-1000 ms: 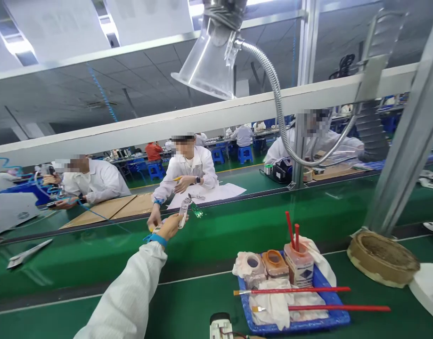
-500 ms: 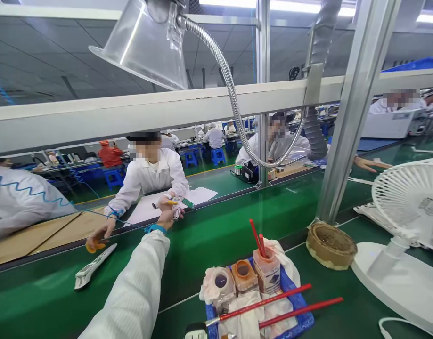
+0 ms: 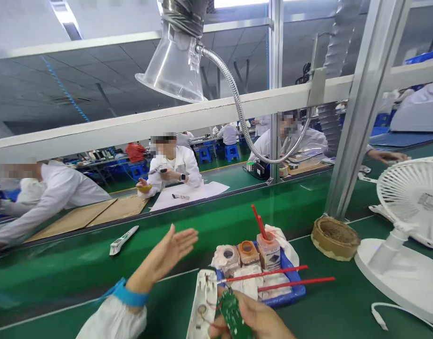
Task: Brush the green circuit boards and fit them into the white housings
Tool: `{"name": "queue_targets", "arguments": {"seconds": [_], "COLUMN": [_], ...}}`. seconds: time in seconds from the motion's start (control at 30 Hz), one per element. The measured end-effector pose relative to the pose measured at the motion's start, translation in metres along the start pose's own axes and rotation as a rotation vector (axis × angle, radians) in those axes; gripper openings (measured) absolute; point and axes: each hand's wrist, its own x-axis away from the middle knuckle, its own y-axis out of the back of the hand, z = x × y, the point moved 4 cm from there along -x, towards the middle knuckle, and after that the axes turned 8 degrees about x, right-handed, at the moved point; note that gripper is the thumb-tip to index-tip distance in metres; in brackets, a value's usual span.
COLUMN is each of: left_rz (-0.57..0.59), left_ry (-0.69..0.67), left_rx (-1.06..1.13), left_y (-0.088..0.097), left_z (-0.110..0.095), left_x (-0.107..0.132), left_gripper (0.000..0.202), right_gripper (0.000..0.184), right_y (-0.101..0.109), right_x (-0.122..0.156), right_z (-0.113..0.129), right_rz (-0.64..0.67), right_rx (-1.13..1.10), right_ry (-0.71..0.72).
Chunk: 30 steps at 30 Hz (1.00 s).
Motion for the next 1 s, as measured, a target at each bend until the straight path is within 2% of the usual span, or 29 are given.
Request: {"name": "queue_targets", "arguments": {"seconds": [0.03,0.07,0.1,0.17,0.27,0.4,0.5,0.57,0.67,0.73,0.8,0.9,1.0], "left_rz": [0.194,0.319,0.388,0.432,0.323,0.142,0.053,-0.036,-0.158,-0.181,-0.164,-0.142,-0.201], "left_ry": [0.05,0.064,0.061,-0.004,-0.11,-0.201,-0.286,-0.323,-0.38,-0.449,-0.505,-0.487,-0.478], "left_rx": [0.137,0.23,0.259,0.268,0.201,0.07,-0.086,-0.237,-0.436,-0.533,-0.585,-0.617,-0.715], "left_y": [-0.016,-0.03,-0.04,-0.057,-0.068,-0.07,-0.067,-0.062,-0.056,-0.054,-0.054,-0.053,-0.053], "left_z": [0.01,0.016,0.021,0.022,0.015,0.008,0.007,0.008,0.008,0.008,0.009,0.016,0.02], "left_x": [0.029,0.057,0.081,0.116,0.141,0.142,0.136,0.132,0.127,0.122,0.117,0.109,0.107], "left_gripper": [0.068,0.071,0.07,0.066,0.057,0.038,0.035,0.041,0.064,0.063,0.051,0.044,0.046], "right_gripper": [0.033,0.034,0.036,0.035,0.028,0.031,0.036,0.034,0.033,0.033,0.035,0.036,0.035], "right_y": [-0.011,-0.022,-0.032,-0.046,-0.057,-0.065,-0.068,-0.069,-0.067,-0.064,-0.062,-0.058,-0.057], "right_x": [-0.001,-0.001,-0.002,-0.005,-0.006,-0.004,-0.001,0.0,0.0,-0.003,-0.007,-0.013,-0.016], "right_z": [0.002,0.005,0.009,0.019,0.034,0.046,0.05,0.052,0.055,0.055,0.053,0.05,0.049], "right_rz": [0.042,0.126,0.176,0.227,0.214,0.171,0.122,0.089,0.02,0.014,0.049,0.088,0.135], "right_rx": [-0.063,-0.077,-0.077,-0.037,0.013,0.133,0.234,0.272,0.313,0.39,0.53,0.68,0.698], "right_ry": [-0.005,0.004,0.012,0.029,0.037,0.061,0.083,0.088,0.097,0.097,0.103,0.126,0.125]}}
